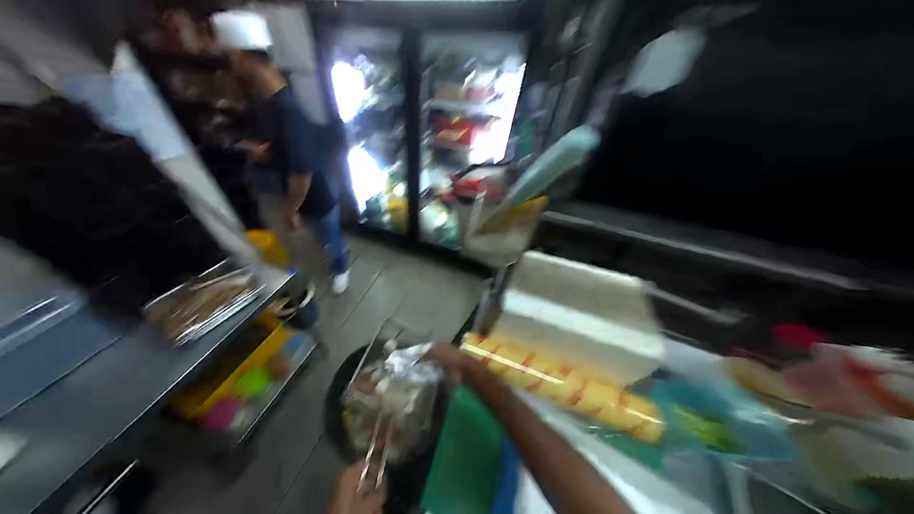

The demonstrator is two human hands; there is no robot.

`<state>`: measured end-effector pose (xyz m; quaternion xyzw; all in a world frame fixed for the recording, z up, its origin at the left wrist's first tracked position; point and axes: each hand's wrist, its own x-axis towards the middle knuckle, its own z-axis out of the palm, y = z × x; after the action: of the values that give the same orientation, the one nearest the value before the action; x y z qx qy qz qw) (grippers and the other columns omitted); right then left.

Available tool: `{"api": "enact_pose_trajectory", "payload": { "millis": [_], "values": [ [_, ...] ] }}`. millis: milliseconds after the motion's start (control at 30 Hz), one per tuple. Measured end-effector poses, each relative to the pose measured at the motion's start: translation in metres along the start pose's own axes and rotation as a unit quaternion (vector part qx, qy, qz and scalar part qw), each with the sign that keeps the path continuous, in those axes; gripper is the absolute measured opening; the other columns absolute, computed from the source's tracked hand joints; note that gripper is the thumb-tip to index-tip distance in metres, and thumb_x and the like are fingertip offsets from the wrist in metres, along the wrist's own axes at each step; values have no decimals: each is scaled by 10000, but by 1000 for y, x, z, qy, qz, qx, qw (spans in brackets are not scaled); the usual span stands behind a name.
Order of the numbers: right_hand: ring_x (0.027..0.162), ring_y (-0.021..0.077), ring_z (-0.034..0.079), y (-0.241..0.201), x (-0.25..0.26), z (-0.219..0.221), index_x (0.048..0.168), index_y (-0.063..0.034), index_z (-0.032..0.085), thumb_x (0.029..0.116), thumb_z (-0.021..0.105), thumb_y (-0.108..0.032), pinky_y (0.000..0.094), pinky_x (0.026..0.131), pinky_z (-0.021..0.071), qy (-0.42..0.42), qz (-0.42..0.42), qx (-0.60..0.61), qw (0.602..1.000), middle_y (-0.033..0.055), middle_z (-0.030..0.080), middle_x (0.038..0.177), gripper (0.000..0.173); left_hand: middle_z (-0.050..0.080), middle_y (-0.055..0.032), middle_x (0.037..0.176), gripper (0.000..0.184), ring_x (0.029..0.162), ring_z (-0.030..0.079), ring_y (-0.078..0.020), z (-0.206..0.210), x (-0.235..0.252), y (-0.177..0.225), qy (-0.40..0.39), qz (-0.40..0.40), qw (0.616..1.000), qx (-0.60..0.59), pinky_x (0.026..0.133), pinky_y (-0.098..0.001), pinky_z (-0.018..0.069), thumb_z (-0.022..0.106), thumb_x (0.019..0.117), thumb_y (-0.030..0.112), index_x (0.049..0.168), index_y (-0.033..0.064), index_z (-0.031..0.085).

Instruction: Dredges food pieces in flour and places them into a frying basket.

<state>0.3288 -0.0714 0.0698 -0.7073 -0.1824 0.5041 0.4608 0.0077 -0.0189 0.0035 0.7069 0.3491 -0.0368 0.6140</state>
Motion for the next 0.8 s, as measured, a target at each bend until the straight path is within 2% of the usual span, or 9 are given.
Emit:
{"api": "enact_pose_trajectory", "payload": {
  "millis": [133, 233, 300, 367, 433, 500, 600, 700, 800],
  "values": [
    [897, 262, 652, -1, 43, 38, 1206, 12, 642, 978, 675, -230, 469, 813, 547, 88, -20, -48, 995, 183, 676, 1041, 334, 671, -101, 679, 317, 503, 662, -218, -7, -4, 4, -10, -40, 996, -76, 494, -384, 601, 667, 959, 134, 1237, 4, 585],
    [938, 273, 649, -5, 52, 45, 1265, -12, 615, 976, 648, -188, 482, 831, 541, 37, 3, -104, 994, 185, 667, 1098, 340, 666, -99, 648, 280, 485, 660, -222, -10, -2, -6, -17, -34, 994, -106, 463, -375, 592, 669, 951, 124, 1197, 15, 592],
    [891, 319, 656, -6, 59, 50, 1157, 4, 647, 908, 687, -136, 529, 781, 534, 49, 0, -192, 980, 207, 671, 1025, 288, 663, -101, 621, 231, 464, 657, -219, -11, -1, -14, -20, -31, 993, -114, 440, -362, 582, 674, 945, 116, 1145, 22, 606],
    [959, 402, 665, -5, 63, 53, 1117, 24, 669, 900, 734, -220, 621, 837, 519, 100, -14, -230, 968, 255, 678, 1044, 332, 658, -100, 608, 220, 456, 653, -219, -13, 0, -21, -25, -26, 993, -116, 430, -360, 577, 677, 944, 117, 1133, 26, 614],
    [914, 378, 667, -7, 58, 57, 1092, 17, 680, 915, 747, -272, 601, 808, 523, 134, -35, -170, 976, 238, 684, 1002, 346, 650, -100, 598, 216, 452, 649, -223, -14, -2, -23, -27, -20, 992, -123, 424, -363, 574, 682, 939, 120, 1122, 26, 617],
    [875, 336, 672, -5, 58, 59, 1120, -2, 679, 913, 725, -195, 560, 777, 544, 97, -40, -140, 984, 213, 690, 1003, 287, 645, -97, 591, 217, 448, 647, -222, -14, -3, -23, -32, -13, 991, -127, 419, -361, 571, 686, 936, 120, 1120, 27, 617],
    [929, 364, 669, -6, 58, 59, 1165, 11, 663, 887, 697, -73, 576, 799, 540, 45, -38, -212, 975, 237, 678, 1069, 292, 643, -90, 589, 219, 445, 644, -216, -15, -3, -20, -42, -10, 991, -127, 416, -358, 569, 691, 926, 114, 1114, 27, 620],
    [1025, 445, 649, -11, 54, 59, 1125, 50, 667, 916, 736, -182, 634, 870, 508, 108, -66, -288, 949, 289, 660, 1104, 320, 642, -86, 581, 209, 434, 637, -207, -19, -5, -17, -49, 0, 990, -132, 405, -351, 562, 690, 920, 95, 1105, 25, 622],
    [1066, 433, 653, -7, 75, 53, 1105, 36, 680, 918, 720, -234, 614, 903, 507, 96, -44, -400, 911, 266, 677, 1100, 331, 641, -83, 577, 209, 427, 634, -205, -21, -9, -16, -54, 6, 989, -139, 400, -352, 559, 688, 918, 94, 1103, 25, 620]
  ]
}}
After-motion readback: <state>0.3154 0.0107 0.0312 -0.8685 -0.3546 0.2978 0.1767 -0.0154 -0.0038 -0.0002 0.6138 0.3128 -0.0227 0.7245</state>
